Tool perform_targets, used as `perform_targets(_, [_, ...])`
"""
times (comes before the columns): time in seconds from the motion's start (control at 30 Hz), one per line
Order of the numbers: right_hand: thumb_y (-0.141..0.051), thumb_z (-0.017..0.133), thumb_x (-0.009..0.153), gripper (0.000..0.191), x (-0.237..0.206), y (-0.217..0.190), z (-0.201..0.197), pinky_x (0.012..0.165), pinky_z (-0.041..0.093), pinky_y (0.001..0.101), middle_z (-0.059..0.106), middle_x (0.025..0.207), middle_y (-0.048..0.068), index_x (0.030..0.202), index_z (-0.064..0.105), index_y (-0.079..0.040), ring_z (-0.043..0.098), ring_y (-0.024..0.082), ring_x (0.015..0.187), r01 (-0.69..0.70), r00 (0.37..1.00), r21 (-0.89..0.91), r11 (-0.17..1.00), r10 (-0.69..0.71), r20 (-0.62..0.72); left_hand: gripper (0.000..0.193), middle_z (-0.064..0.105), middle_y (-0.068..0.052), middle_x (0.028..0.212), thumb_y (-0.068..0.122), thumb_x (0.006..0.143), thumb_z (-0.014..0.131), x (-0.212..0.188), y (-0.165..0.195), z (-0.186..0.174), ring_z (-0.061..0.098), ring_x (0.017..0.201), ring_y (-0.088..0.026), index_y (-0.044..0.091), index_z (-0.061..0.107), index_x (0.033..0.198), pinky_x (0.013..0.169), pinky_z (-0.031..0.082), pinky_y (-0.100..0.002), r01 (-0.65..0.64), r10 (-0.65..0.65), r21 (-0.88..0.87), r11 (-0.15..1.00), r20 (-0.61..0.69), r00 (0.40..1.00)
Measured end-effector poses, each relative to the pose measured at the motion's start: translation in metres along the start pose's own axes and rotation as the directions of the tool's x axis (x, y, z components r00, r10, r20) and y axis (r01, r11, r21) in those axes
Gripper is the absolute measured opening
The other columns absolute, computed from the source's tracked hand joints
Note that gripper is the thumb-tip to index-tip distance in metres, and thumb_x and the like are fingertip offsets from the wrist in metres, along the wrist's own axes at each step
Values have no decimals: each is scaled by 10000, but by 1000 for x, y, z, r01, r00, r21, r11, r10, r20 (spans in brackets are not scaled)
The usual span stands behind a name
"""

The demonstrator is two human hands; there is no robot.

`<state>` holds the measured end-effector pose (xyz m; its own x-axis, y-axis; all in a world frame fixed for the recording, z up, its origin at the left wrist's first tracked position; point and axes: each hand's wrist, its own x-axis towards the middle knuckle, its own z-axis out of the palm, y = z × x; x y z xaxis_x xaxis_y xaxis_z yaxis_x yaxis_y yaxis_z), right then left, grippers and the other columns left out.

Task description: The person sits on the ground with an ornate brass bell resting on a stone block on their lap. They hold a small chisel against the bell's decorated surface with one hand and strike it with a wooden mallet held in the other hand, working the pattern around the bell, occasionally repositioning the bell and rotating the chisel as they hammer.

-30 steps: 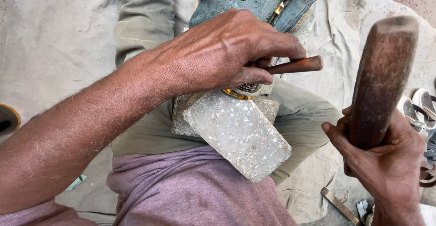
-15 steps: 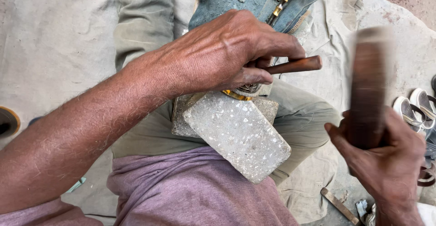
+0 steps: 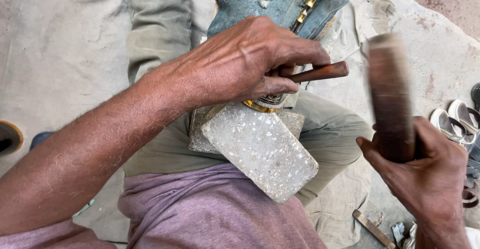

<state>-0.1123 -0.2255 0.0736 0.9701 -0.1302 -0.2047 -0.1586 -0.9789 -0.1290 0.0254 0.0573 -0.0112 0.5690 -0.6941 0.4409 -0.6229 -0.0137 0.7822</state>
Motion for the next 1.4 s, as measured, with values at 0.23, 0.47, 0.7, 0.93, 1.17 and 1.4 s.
perform_targets(0.23, [-32,846,830,182,1,3,1,497,523,292,678,695,111,911,689,10,621,162,537,45,999,222,974,-42,-18,386,682,-72,762,88,858,834,-3,-1,-1,677,679,-236,116,690,1215,633,486,-447,25,-25,5,1000,-8,1000])
perform_targets(0.47, [-121,966,753,342,4,-8,-4,566,586,351,673,731,123,902,699,32,699,220,579,6,996,-211,977,13,91,271,697,-57,755,91,897,825,-3,-3,2,707,672,-197,100,689,1132,617,522,-416,18,-17,27,999,-10,1000])
perform_targets(0.7, [-33,859,810,203,3,1,-7,579,578,330,710,756,111,899,691,36,701,204,614,26,999,126,992,-23,-25,401,704,-76,814,122,873,867,-9,-6,1,701,724,-238,94,683,1229,647,498,-436,-17,19,38,999,-56,998])
perform_targets(0.93, [-104,901,817,264,6,-20,-2,609,587,327,709,767,110,947,702,10,697,196,648,-86,996,115,990,89,-23,448,715,-93,850,113,856,855,-8,-6,0,722,753,-253,84,667,1262,670,528,-426,-1,0,-10,1000,-66,998])
perform_targets(1.17, [-38,858,802,251,6,11,-7,657,623,440,727,783,146,968,691,50,717,224,674,-38,994,20,999,36,106,426,756,-87,987,105,908,855,-11,-10,3,742,842,-261,72,669,1290,719,553,-421,-32,34,17,999,-89,996])
perform_targets(1.4, [-21,748,930,129,3,14,4,793,638,386,701,766,104,935,642,53,709,170,756,85,996,152,985,-87,5,492,753,-101,943,141,829,873,-13,-13,6,732,814,-281,78,670,1273,707,547,-434,-14,17,23,1000,-110,994])
